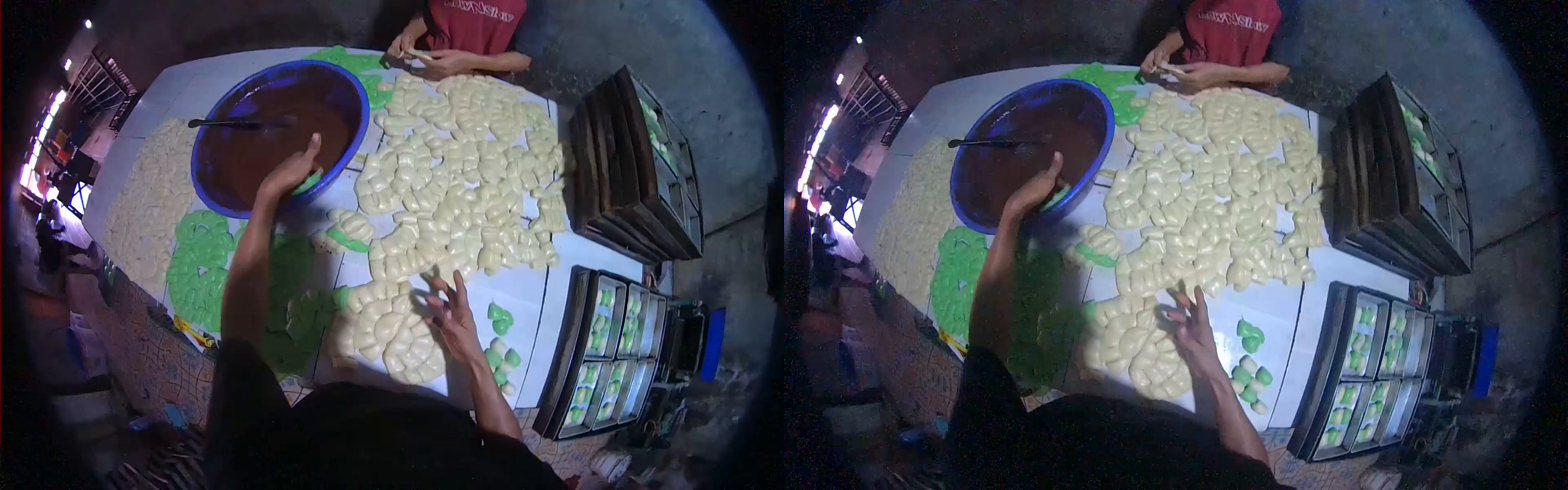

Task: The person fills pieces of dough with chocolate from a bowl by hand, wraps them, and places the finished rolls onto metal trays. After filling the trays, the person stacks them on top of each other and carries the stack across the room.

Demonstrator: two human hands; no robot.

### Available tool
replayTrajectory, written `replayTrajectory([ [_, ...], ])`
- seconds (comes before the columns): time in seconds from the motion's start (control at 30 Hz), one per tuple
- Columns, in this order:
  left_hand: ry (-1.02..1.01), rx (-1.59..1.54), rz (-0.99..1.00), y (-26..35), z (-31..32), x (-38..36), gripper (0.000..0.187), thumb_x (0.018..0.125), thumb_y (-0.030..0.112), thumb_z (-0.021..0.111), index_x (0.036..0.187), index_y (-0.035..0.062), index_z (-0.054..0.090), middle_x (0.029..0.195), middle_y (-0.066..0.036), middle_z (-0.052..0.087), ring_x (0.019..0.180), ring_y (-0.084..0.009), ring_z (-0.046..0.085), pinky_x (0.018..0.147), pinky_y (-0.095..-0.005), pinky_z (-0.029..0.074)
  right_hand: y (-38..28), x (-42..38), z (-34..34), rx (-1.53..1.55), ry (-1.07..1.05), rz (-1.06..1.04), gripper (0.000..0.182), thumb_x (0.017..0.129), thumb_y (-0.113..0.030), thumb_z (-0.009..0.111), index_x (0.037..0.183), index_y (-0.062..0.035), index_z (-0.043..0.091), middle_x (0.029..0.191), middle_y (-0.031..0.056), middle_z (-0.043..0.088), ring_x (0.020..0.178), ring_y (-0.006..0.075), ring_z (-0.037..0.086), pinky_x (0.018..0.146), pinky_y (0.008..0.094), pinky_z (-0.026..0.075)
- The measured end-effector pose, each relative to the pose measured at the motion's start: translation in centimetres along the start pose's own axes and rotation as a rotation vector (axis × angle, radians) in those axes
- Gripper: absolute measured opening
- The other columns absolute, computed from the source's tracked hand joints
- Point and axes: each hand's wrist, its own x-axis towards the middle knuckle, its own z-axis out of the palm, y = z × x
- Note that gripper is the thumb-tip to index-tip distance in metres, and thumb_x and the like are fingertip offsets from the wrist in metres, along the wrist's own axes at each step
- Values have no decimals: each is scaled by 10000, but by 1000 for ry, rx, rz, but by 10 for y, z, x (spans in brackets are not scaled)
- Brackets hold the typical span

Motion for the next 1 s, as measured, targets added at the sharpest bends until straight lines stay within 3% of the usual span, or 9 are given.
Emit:
replayTrajectory([
  [0.13,669,161,147,62,42,-93,861,912,698,195,948,-14,677,748,-187,639,764,-368,628,784,-443,442,4,8,11,-116,-50,-78,862,889,-152,628,1516,-178,37,1463,130,318,1119,189,482,883,287,466],
  [0.27,-289,-1238,80,62,125,-160,680,981,547,287,1164,-35,586,939,-123,670,804,-206,654,733,-338,510,-3,8,33,458,9,133,646,943,-121,552,1481,-62,198,1305,142,501,1046,195,548,864,278,479],
  [0.33,-202,-1321,-84,80,184,-199,416,971,272,487,1224,-55,534,1131,-159,595,940,-227,631,843,-359,509,4,-1,26,436,92,168,381,951,-153,548,1273,48,508,1155,120,580,980,166,566,859,282,481],
  [0.43,-35,-1357,-91,91,236,-235,352,884,6,516,1226,-71,549,1072,-98,613,911,-155,605,793,-273,495,-10,-34,15,169,364,225,260,911,-82,592,1122,70,595,1167,135,576,991,167,582,827,269,487],
  [0.6,-72,-959,192,98,272,-270,414,818,-70,555,1231,-95,534,1028,-87,635,877,-119,592,748,-224,480,-41,-92,13,-1108,182,-449,326,788,-12,635,1113,-20,643,1120,123,546,1005,222,545,846,313,454],
  [0.67,-106,-532,451,100,281,-277,444,801,-65,596,1238,-99,524,988,-97,653,888,-124,616,773,-240,496,-48,-111,-6,-1062,167,-476,326,783,-3,632,1109,-22,640,1112,123,546,1009,230,547,852,313,458],
  [0.8,-340,-1038,264,115,309,-302,244,864,-15,619,1099,-76,592,1004,-156,635,936,-205,644,752,-303,554,-56,-135,-24,-487,344,-491,320,775,26,635,1093,-6,632,1115,121,541,983,233,562,869,336,451],
  [0.93,-235,-786,504,118,338,-305,181,883,58,639,997,-73,588,902,-113,600,805,-186,631,732,-313,579,-61,-167,-36,-911,197,-538,350,812,-17,624,1161,-20,599,1118,106,561,1031,218,568,871,326,472],
  [1.0,-291,-850,286,131,347,-319,174,880,76,650,966,-66,597,893,-100,595,780,-160,614,690,-286,561,-58,-187,-34,-982,264,-564,318,829,-74,650,1139,-12,619,1022,102,617,972,216,599,779,306,497],
])
